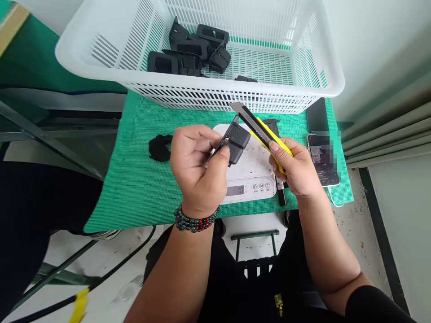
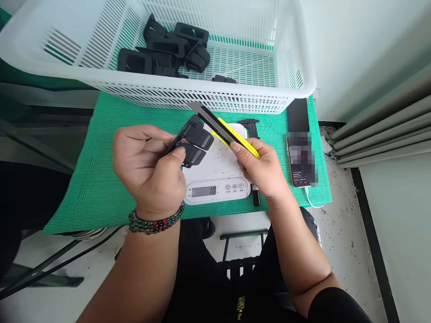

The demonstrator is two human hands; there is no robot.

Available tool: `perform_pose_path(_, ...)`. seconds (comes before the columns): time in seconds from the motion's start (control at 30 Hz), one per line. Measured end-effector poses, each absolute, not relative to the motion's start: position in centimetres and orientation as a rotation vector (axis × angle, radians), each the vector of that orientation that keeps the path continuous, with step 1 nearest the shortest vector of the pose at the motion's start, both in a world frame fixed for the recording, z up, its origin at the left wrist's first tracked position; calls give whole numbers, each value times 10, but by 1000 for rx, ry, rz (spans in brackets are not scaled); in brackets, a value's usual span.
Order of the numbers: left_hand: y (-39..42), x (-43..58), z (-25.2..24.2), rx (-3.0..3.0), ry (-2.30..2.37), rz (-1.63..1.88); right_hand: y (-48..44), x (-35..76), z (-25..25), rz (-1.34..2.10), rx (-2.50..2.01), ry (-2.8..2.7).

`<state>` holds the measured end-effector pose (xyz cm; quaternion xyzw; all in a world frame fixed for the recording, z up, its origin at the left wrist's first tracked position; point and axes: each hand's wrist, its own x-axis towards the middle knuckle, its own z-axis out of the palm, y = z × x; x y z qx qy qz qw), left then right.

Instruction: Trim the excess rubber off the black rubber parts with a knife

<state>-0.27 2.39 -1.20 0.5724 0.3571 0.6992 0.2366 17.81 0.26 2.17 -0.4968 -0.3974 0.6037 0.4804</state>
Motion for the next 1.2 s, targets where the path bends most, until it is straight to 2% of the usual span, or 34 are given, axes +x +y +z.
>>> perform_pose_path(1.2, 20, -7, -16, 1685, 1183, 1947, -10, 187, 21, 1401, -1196, -1116)
